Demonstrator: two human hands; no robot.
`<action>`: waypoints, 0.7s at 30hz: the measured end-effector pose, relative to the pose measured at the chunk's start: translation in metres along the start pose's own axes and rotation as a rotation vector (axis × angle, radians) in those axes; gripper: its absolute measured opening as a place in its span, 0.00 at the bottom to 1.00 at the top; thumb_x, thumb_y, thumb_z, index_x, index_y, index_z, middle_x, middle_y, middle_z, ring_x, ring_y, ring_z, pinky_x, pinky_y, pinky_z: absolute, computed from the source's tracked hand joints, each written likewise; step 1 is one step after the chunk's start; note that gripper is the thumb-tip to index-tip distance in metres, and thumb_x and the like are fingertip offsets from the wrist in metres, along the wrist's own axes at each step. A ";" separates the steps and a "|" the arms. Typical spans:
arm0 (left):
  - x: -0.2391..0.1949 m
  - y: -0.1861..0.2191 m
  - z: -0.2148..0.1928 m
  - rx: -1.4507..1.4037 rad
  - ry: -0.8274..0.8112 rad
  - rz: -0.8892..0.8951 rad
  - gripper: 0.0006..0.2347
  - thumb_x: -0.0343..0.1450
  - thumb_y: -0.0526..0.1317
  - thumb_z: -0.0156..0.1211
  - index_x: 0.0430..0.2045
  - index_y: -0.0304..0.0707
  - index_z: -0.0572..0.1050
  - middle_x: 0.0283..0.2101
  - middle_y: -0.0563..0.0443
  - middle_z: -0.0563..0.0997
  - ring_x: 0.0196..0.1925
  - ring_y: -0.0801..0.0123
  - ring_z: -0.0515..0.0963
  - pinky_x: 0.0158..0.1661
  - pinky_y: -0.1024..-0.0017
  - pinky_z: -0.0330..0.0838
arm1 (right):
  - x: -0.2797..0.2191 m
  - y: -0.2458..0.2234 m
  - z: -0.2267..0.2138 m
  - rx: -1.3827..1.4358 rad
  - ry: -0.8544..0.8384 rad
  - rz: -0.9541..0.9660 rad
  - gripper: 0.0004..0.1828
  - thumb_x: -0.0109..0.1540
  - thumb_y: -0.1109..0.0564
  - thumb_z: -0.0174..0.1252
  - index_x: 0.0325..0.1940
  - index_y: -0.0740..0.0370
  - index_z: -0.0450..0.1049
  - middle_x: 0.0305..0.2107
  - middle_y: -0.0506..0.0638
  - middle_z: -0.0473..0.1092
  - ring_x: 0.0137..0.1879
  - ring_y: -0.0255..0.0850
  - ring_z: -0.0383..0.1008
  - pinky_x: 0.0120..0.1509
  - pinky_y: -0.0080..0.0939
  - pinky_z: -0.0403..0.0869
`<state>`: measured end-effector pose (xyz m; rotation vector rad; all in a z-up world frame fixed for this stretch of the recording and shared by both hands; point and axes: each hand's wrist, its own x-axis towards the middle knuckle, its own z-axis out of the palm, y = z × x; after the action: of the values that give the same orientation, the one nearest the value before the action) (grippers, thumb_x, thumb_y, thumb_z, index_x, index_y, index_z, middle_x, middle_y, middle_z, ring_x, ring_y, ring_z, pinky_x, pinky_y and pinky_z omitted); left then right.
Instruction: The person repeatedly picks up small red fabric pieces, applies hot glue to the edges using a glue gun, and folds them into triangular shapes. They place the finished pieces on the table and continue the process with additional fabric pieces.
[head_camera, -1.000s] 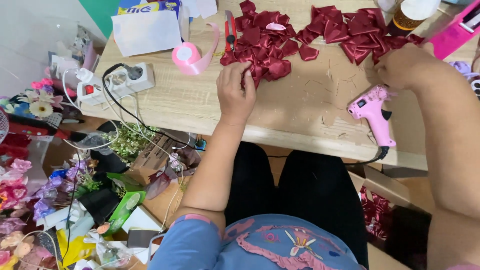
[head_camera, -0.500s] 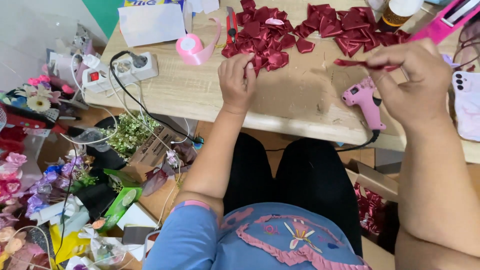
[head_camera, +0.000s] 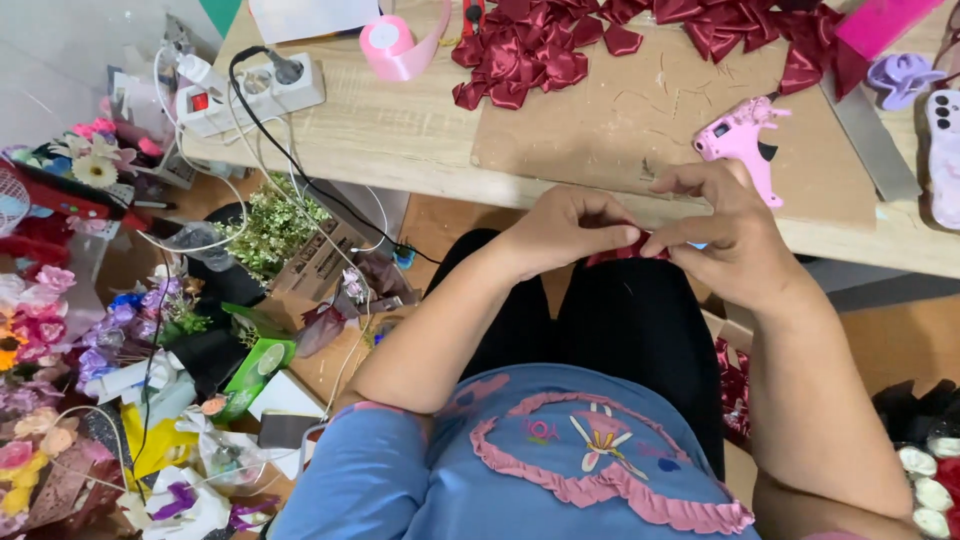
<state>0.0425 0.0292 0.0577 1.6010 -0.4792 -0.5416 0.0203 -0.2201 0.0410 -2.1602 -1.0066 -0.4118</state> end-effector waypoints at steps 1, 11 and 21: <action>-0.001 -0.007 0.001 0.004 -0.001 0.000 0.06 0.68 0.42 0.67 0.33 0.43 0.85 0.35 0.56 0.87 0.39 0.78 0.82 0.44 0.80 0.75 | 0.000 -0.002 0.001 0.000 0.004 -0.001 0.16 0.60 0.67 0.63 0.39 0.44 0.83 0.57 0.56 0.67 0.62 0.53 0.62 0.69 0.55 0.63; -0.012 -0.053 0.005 -0.384 0.493 0.097 0.05 0.72 0.38 0.64 0.38 0.38 0.80 0.29 0.53 0.80 0.22 0.79 0.70 0.22 0.83 0.64 | 0.002 0.059 -0.018 -0.585 -0.041 0.881 0.41 0.69 0.35 0.63 0.73 0.69 0.66 0.57 0.74 0.66 0.63 0.69 0.61 0.59 0.69 0.66; -0.015 -0.061 0.000 -0.606 0.566 0.151 0.05 0.73 0.35 0.62 0.39 0.35 0.76 0.29 0.48 0.79 0.16 0.76 0.71 0.17 0.83 0.67 | -0.024 0.090 -0.017 -0.380 0.205 0.705 0.27 0.71 0.56 0.68 0.69 0.78 0.71 0.53 0.70 0.59 0.53 0.64 0.69 0.61 0.57 0.69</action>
<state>0.0294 0.0440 -0.0018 1.0526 0.0040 -0.0812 0.0736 -0.2855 -0.0026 -2.5635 -0.0154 -0.4855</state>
